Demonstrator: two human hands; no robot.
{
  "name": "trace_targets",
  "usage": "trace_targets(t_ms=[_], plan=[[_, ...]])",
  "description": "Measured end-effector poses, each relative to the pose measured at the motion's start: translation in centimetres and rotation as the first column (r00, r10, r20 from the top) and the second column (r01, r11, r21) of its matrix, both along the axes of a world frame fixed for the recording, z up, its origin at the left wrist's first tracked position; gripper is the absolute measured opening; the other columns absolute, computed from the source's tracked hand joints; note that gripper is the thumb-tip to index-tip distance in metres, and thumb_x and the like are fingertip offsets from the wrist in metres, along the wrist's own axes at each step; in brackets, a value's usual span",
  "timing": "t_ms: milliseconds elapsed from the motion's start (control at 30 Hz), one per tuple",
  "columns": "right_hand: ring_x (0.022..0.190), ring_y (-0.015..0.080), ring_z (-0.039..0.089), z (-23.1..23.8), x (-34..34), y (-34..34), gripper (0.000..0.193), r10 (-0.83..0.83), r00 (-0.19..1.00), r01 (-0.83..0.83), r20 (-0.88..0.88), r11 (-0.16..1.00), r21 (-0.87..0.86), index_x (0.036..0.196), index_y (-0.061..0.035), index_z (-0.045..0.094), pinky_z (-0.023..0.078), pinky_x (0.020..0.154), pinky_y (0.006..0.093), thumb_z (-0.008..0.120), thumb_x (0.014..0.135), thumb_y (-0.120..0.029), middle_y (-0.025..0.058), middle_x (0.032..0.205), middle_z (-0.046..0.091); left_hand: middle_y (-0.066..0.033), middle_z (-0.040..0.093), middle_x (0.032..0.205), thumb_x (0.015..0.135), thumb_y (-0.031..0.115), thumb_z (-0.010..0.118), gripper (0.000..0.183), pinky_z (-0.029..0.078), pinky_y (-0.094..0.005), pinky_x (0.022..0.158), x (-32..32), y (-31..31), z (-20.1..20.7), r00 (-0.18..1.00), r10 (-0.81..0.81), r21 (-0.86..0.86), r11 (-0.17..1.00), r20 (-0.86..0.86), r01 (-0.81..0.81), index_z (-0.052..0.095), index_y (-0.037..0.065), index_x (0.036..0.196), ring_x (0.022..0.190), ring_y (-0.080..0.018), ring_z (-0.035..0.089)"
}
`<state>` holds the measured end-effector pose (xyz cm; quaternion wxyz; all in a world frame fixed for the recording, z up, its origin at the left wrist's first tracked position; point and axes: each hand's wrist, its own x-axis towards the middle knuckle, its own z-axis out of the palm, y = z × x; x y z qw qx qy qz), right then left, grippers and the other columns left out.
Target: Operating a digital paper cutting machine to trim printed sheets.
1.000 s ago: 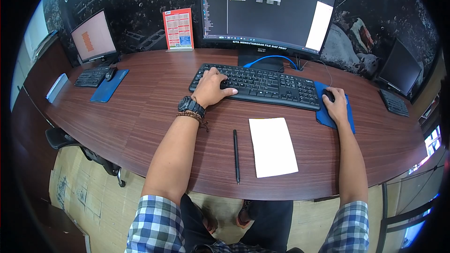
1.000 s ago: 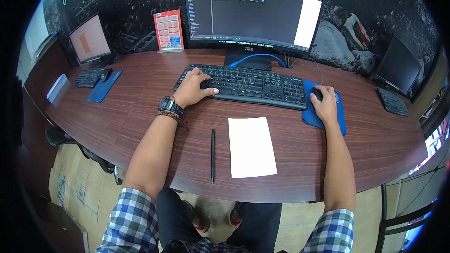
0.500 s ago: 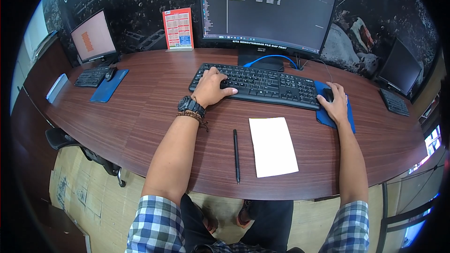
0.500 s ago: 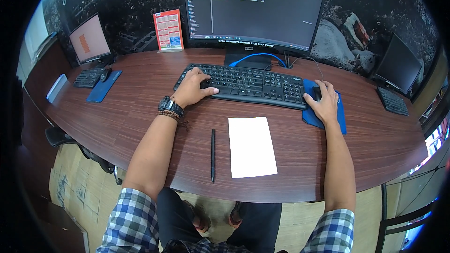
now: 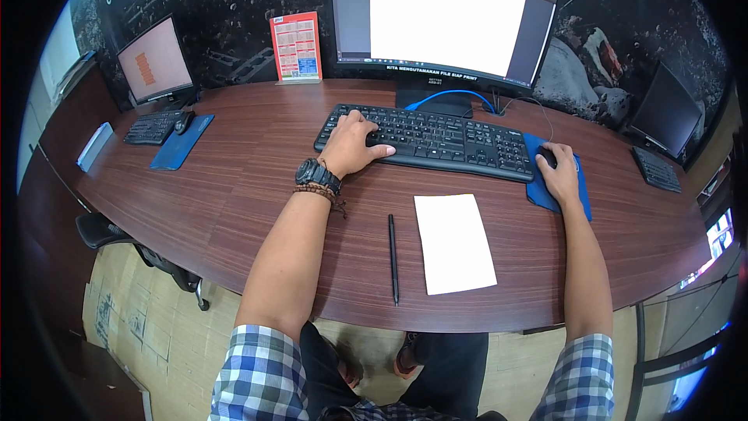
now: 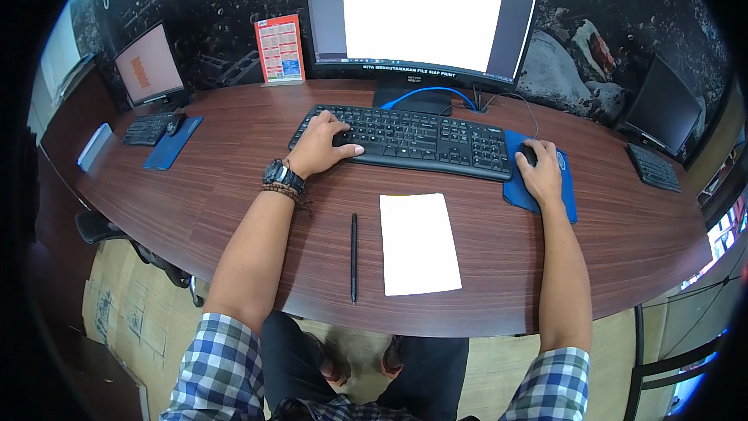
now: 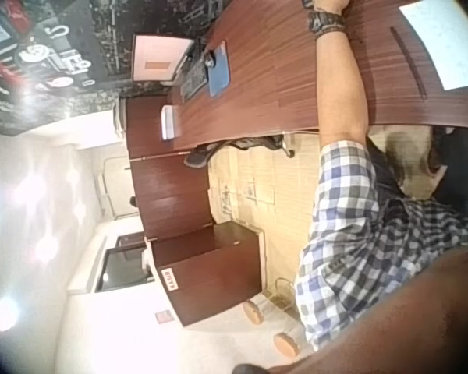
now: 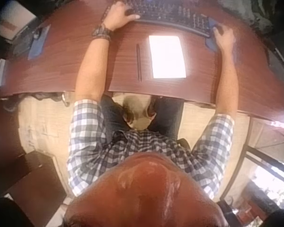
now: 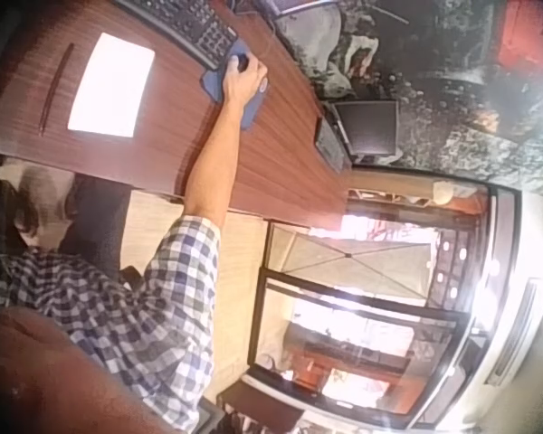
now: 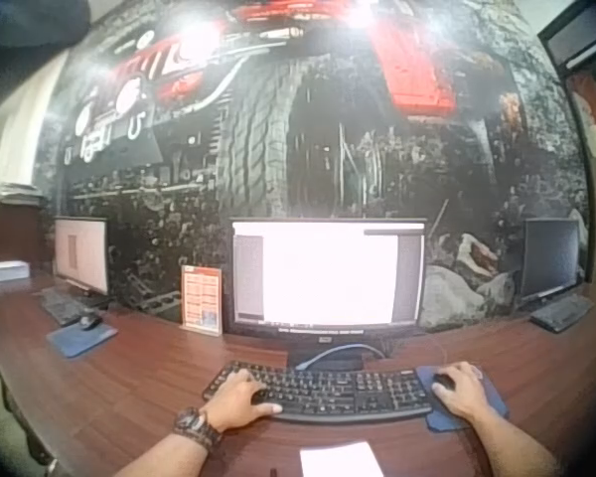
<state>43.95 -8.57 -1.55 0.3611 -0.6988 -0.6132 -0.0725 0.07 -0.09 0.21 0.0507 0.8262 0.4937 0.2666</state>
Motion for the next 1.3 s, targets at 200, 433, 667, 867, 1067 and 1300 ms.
trace_targets(t_ms=[200,433,667,867,1067,1300], plan=[[0.116,0.0338,0.058,0.0,0.2,-0.1,0.039,-0.010,1.000,0.010,0.017,1.000,0.001,0.120,-0.0090,0.067,0.046,0.099,0.0413,0.069,0.086,-0.029,0.0145,0.125,0.057,-0.0219,0.053,0.126,0.077,0.060,0.077,0.081,0.044,-0.0505,0.100,1.2,-1.7,1.4,0.963,0.212,-0.027,0.975,-0.164,-0.219,0.064,-0.004,0.125,0.122,-0.0380,0.048],[0.122,0.0345,0.055,0.4,-0.7,-0.2,0.059,-0.033,0.999,0.033,0.003,0.999,-0.031,0.133,-0.0048,0.060,0.045,0.102,0.0419,0.069,0.086,-0.038,0.0155,0.130,0.056,-0.0280,0.039,0.140,0.077,0.066,0.074,0.090,0.041,-0.0573,0.102,1.0,-1.8,1.5,0.913,0.338,-0.089,0.927,-0.231,-0.365,0.058,-0.003,0.131,0.130,-0.0439,0.039],[0.122,0.0359,0.054,-0.5,0.6,0.5,0.058,-0.076,0.997,0.077,0.028,0.996,-0.039,0.133,-0.0011,0.058,0.044,0.102,0.0423,0.067,0.086,-0.034,0.0170,0.130,0.055,-0.0279,0.039,0.140,0.078,0.067,0.072,0.090,0.041,-0.0580,0.103,1.2,-1.6,1.5,0.918,0.322,-0.136,0.924,-0.230,-0.358,0.058,-0.003,0.132,0.131,-0.0441,0.038],[0.119,0.0378,0.056,-0.2,0.2,0.4,0.051,-0.056,0.998,0.057,0.026,0.998,-0.003,0.126,-0.0006,0.061,0.045,0.101,0.0426,0.068,0.085,-0.030,0.0187,0.128,0.056,-0.0277,0.039,0.140,0.078,0.067,0.073,0.090,0.041,-0.0585,0.102,1.0,-1.5,1.4,0.916,0.324,-0.132,0.923,-0.236,-0.361,0.057,-0.003,0.133,0.132,-0.0440,0.037],[0.117,0.0385,0.057,-0.1,0.3,0.3,0.049,-0.042,0.999,0.042,0.019,0.999,0.008,0.124,-0.0005,0.062,0.045,0.101,0.0428,0.068,0.085,-0.029,0.0197,0.126,0.057,-0.0279,0.040,0.140,0.078,0.066,0.073,0.089,0.040,-0.0583,0.103,1.2,-1.7,1.7,0.920,0.323,-0.131,0.925,-0.221,-0.357,0.058,-0.003,0.132,0.132,-0.0441,0.037],[0.121,0.0371,0.054,0.0,0.0,0.2,0.057,-0.033,0.999,0.033,0.015,0.999,0.008,0.129,-0.0031,0.060,0.043,0.103,0.0440,0.071,0.084,-0.037,0.0181,0.130,0.056,-0.0271,0.041,0.141,0.076,0.065,0.075,0.087,0.045,-0.0484,0.104,1.0,-1.9,2.5,0.924,0.333,-0.207,0.906,-0.186,-0.368,0.061,-0.003,0.129,0.132,-0.0414,0.042]])
